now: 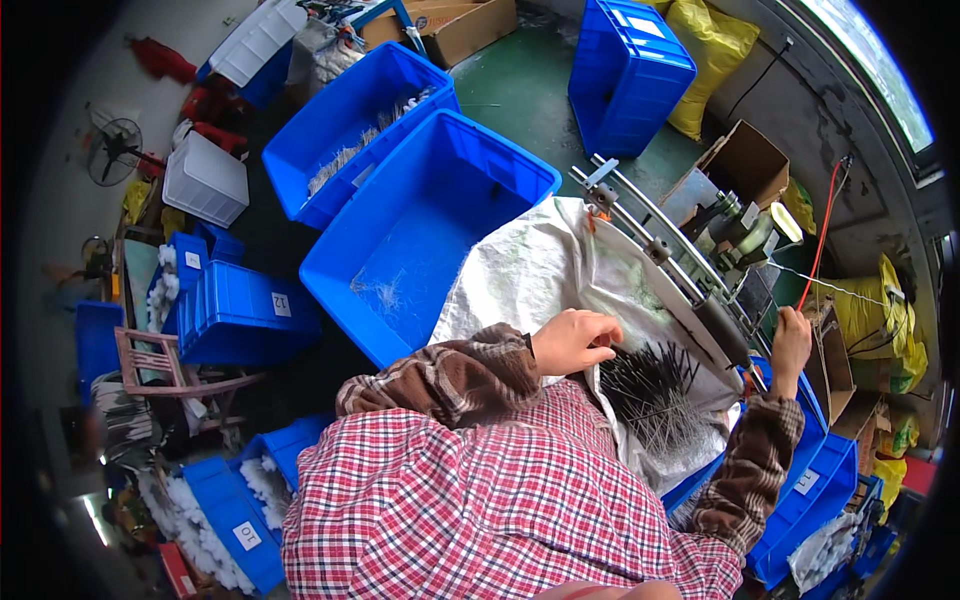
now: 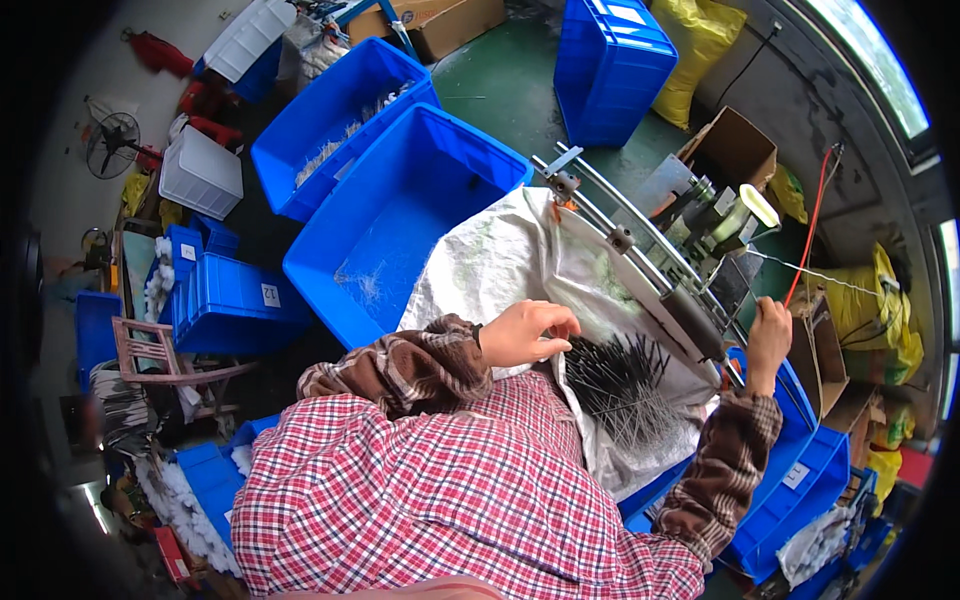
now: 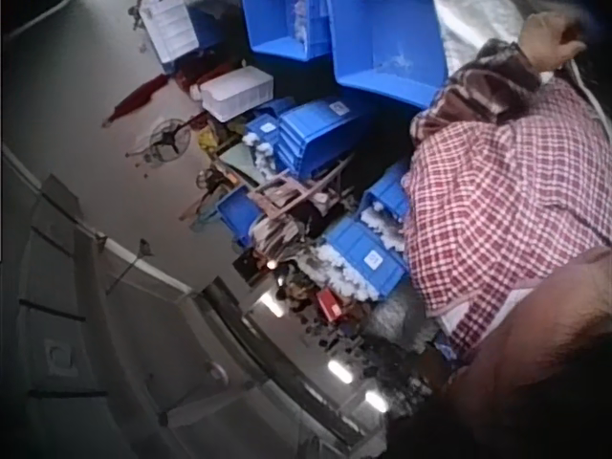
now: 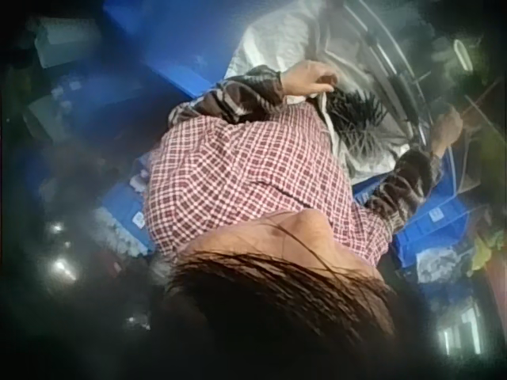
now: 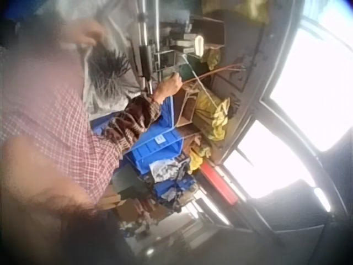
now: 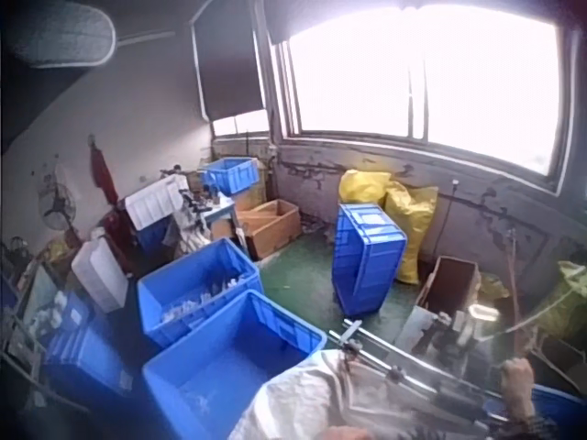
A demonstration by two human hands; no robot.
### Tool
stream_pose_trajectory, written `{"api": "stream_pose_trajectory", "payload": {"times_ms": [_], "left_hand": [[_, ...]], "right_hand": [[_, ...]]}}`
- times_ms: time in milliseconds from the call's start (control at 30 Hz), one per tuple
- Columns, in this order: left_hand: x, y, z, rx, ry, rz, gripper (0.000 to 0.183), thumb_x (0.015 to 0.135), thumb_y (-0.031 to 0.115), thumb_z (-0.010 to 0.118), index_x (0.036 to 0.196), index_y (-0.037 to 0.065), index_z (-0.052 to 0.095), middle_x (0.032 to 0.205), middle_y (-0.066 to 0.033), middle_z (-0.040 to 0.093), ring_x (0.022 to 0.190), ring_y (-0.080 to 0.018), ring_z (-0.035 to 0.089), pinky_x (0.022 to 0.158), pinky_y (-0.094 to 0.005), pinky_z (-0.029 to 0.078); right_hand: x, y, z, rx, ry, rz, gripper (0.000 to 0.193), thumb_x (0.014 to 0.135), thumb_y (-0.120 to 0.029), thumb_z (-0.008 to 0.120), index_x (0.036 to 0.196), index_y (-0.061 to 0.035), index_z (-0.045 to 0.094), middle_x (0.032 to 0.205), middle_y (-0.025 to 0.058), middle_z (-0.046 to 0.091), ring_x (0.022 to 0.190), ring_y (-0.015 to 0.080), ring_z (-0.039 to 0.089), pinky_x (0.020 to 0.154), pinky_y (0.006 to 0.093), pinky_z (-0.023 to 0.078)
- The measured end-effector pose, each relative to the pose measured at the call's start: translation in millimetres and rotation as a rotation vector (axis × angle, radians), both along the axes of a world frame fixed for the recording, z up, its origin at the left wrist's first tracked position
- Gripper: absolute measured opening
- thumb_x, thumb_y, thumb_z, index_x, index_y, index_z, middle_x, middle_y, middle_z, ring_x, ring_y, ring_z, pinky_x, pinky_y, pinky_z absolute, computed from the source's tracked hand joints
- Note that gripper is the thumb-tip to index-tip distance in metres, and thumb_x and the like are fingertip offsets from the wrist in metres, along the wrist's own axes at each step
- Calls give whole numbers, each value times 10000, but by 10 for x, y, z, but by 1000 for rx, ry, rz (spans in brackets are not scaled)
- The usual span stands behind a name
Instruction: The person operates a wire processing machine to assemble or process fine metal wires.
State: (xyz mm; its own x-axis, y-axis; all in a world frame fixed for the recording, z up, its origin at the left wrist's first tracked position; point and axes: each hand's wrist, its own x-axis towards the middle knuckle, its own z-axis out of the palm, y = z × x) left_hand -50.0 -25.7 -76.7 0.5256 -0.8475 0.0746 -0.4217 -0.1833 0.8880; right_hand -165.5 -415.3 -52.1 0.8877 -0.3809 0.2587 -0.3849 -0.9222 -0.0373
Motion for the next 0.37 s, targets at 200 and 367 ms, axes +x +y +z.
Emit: {"api": "stream_pose_trajectory", "payload": {"times_ms": [200, 367], "left_hand": [[101, 165, -17, 18, -48, 0, 213, 817, 188, 650, 964, 38, 619, 854, -97, 644, 840, -256, 632, 755, -360, 497], [513, 471, -5, 63, -55, 203, 151, 811, 175, 664, 905, 57, 662, 852, -93, 661, 798, -233, 641, 735, -347, 502]], "right_hand": [[-555, 682, 336, 407, -86, 94, 132, 866, -51, 605, 981, 11, 628, 873, 161, 627, 811, 313, 607, 734, 374, 473], [-845, 1124, 344, 629, 2, 97, 333, 814, -40, 682, 1133, 13, 605, 1015, 147, 658, 823, 239, 637, 733, 317, 490]]}}
